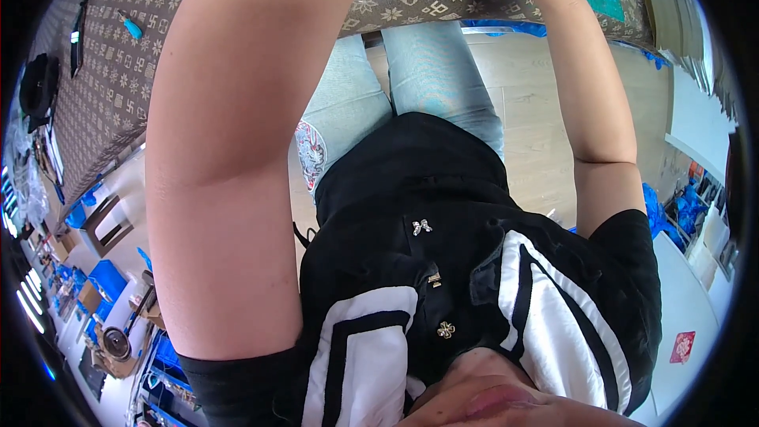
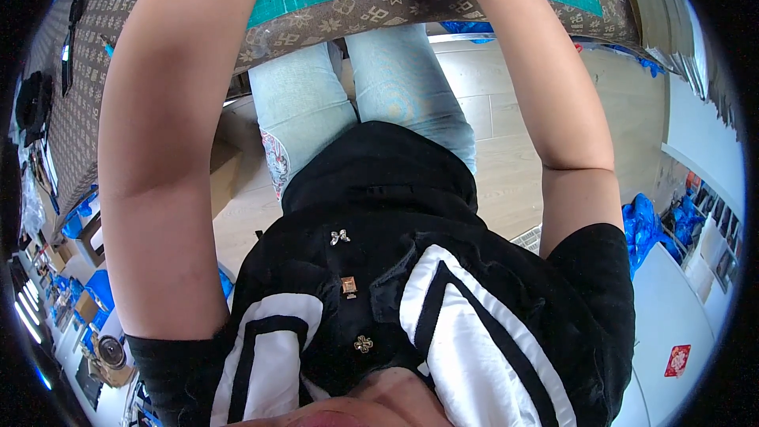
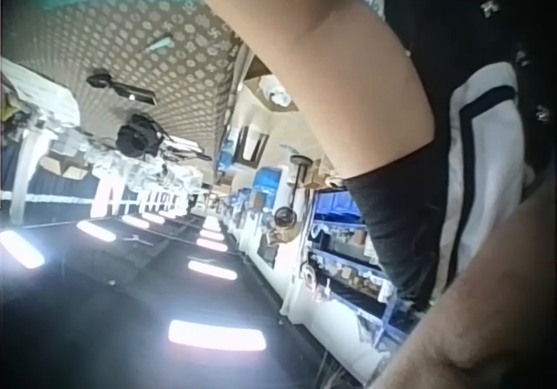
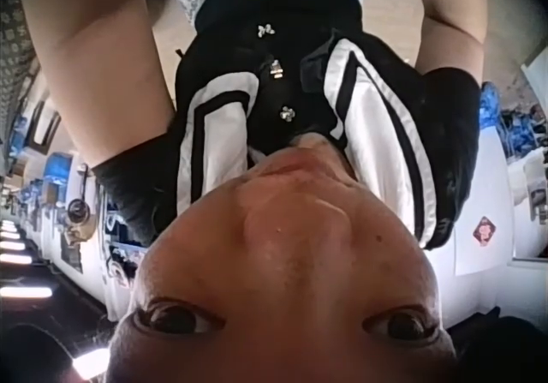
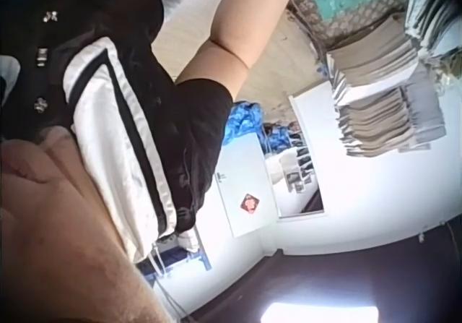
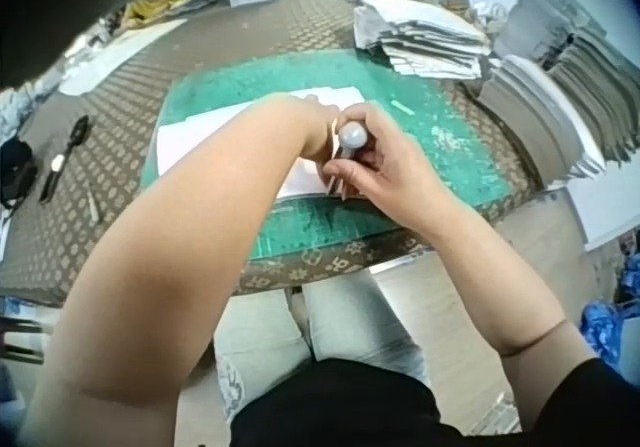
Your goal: Arranging and packaging patterned fabric components with white paper inserts at a workstation.
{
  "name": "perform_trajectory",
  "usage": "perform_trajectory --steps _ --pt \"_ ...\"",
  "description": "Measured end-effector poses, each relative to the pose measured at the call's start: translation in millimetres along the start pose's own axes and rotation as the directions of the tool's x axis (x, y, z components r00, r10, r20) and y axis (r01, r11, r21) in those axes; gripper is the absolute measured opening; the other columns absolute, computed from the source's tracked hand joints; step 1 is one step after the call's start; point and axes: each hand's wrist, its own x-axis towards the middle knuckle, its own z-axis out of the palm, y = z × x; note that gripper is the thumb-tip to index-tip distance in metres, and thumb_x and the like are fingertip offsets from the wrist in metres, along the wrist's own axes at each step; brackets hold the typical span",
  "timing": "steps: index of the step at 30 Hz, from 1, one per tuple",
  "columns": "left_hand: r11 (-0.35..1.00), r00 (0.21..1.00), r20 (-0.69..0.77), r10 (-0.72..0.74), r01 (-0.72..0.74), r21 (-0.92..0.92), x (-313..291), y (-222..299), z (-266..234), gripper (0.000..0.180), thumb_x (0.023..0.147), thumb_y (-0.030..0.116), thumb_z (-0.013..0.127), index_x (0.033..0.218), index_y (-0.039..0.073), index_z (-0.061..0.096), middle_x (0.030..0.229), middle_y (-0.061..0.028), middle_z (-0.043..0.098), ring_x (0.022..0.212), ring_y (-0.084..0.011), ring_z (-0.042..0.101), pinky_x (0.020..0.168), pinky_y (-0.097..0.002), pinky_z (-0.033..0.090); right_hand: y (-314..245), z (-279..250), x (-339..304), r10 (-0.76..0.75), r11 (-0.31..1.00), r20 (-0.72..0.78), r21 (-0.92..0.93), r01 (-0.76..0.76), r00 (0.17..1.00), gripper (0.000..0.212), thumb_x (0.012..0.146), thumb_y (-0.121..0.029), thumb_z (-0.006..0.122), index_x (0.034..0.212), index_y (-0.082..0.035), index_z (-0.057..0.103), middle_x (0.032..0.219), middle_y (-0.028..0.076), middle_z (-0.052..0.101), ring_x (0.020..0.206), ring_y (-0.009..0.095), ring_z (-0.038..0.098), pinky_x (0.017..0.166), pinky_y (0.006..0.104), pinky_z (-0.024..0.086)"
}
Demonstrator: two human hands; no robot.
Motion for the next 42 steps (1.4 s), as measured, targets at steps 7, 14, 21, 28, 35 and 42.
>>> perform_trajectory --steps 7,14,21,28,35,42 --pt "0.999 0.999 -0.013 -0.039 0.039 -0.017 -4.7 -0.2 -0.7 0.086 0.066 0.041 0.092 0.142 0.016 0.061 0.151 -0.0191 0.053 0.136 -0.0373 0.053 0.112 -0.0478 0.045 1.1 -0.9 2.3 0.024 0.999 0.034 0.026 -0.025 0.999 0.036 0.095 0.003 0.069 0.124 -0.005 0.049 0.097 0.005 0.059 0.085 0.011 0.065 0.070 0.0250 0.055" --pt "0.999 0.999 -0.015 -0.044 0.044 -0.029 -4.6 1.9 -2.2 0.085 0.066 0.041 0.092 0.141 0.015 0.062 0.150 -0.0188 0.054 0.135 -0.0368 0.054 0.112 -0.0476 0.045 4.5 -1.5 1.5 -0.012 1.000 0.020 0.021 0.012 1.000 0.036 0.095 0.003 0.069 0.124 -0.006 0.050 0.096 0.005 0.060 0.083 0.010 0.064 0.067 0.0246 0.054" --pt "0.997 0.997 -0.015 0.079 -0.078 0.014 14.3 -11.3 7.3 0.076 0.065 0.039 0.093 0.132 0.015 0.069 0.141 -0.0172 0.063 0.130 -0.0358 0.058 0.109 -0.0471 0.048 10.3 -1.5 -1.0 -0.123 0.981 0.065 -0.140 0.131 0.990 0.037 0.095 0.002 0.070 0.126 -0.005 0.051 0.096 0.007 0.062 0.080 0.013 0.065 0.066 0.0271 0.054" --pt "1.000 0.999 -0.027 0.029 -0.030 -0.003 16.6 -10.5 6.1 0.064 0.068 0.033 0.092 0.127 0.017 0.073 0.135 -0.0153 0.067 0.124 -0.0345 0.062 0.105 -0.0458 0.050 16.8 -1.5 0.9 -0.188 0.979 0.083 -0.071 0.194 0.979 0.036 0.094 0.002 0.070 0.125 -0.006 0.053 0.098 0.009 0.064 0.081 0.015 0.067 0.067 0.0295 0.054" --pt "0.999 0.997 -0.065 0.038 -0.036 0.026 16.6 -10.8 9.3 0.060 0.071 0.032 0.091 0.126 0.017 0.073 0.134 -0.0150 0.068 0.124 -0.0352 0.062 0.104 -0.0455 0.050 17.8 -2.5 2.7 -0.219 0.966 0.110 -0.112 0.231 0.969 0.035 0.094 0.001 0.070 0.123 -0.006 0.052 0.097 0.009 0.064 0.080 0.017 0.067 0.067 0.0303 0.054" --pt "0.970 0.952 0.249 0.178 -0.128 -0.205 28.7 -31.7 -5.6 0.064 0.072 0.033 0.089 0.130 0.014 0.070 0.138 -0.0159 0.064 0.126 -0.0355 0.061 0.105 -0.0456 0.050 9.4 0.8 2.9 -0.160 0.971 0.159 -0.150 0.184 0.974 0.033 0.094 -0.001 0.071 0.120 -0.006 0.052 0.094 0.010 0.064 0.074 0.018 0.066 0.064 0.0323 0.052"
